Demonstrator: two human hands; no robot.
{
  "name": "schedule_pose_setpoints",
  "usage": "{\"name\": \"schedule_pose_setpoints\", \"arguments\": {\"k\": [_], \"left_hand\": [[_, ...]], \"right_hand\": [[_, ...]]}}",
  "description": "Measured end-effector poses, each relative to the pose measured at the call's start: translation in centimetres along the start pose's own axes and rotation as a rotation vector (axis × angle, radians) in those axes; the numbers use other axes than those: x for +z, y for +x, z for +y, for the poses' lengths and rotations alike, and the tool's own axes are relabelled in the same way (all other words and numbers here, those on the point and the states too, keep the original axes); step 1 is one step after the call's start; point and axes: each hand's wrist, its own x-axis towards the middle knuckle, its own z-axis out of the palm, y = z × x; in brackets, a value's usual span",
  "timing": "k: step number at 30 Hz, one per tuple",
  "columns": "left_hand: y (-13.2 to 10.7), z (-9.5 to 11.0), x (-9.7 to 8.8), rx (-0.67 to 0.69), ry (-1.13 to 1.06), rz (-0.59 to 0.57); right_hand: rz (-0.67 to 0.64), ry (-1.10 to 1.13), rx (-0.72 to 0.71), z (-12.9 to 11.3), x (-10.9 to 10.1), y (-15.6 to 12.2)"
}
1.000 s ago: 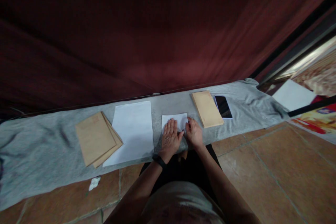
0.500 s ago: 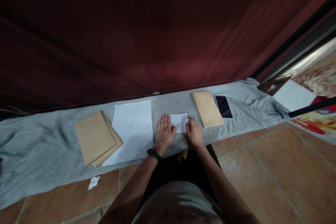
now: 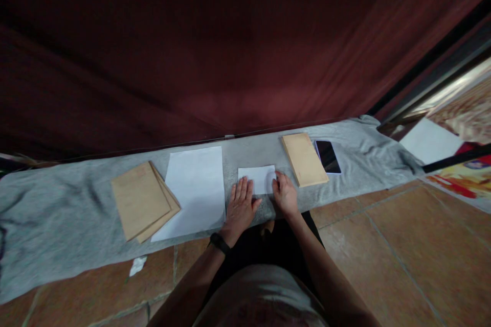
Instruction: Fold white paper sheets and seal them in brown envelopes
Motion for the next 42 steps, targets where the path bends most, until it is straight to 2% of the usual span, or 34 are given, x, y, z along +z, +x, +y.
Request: {"name": "schedule_pose_setpoints", "arguments": {"k": [6,9,11,13,16,19,22,28,34,42], "left_hand": [[-0.5,0.1,-0.6,0.026,0.011,-0.008],[-0.5,0.2,-0.6,0.031,0.012,-0.002],[-0.5,0.2,-0.5,0.03,0.014,-0.005],[-0.5,0.2,-0.5,0.029,0.02,-0.016],[-0.5,0.1,-0.4,0.039,0.029,-0.046],[-0.5,0.0,-0.1,0.055,0.034,-0.073],[-0.5,0.0,0.0,0.061,0.027,-0.066],[-0.6,0.1,0.2,0.047,0.031,0.02],[-0.6,0.0,0.3,0.027,0.051,0.019],[-0.7,0.0,0.3,0.021,0.053,0.023]], "right_hand": [[0.034,-0.034,-0.011,-0.4,-0.2,-0.1],[0.046,-0.1,-0.022,-1.3,-0.5,0.0],[0.026,-0.1,-0.078,-2.5,-0.6,0.0],[-0.05,-0.049,-0.178,-3.7,-0.4,0.1],[-0.244,0.043,-0.33,-5.3,0.5,0.1],[-0.342,0.058,-0.389,-5.9,1.4,-0.1],[-0.334,0.033,-0.386,-5.6,1.9,-0.2],[-0.302,-0.076,-0.348,-4.0,1.8,0.3],[-0.304,-0.202,-0.312,-2.2,1.5,0.6],[-0.207,-0.302,-0.247,-0.5,0.8,0.7]]}}
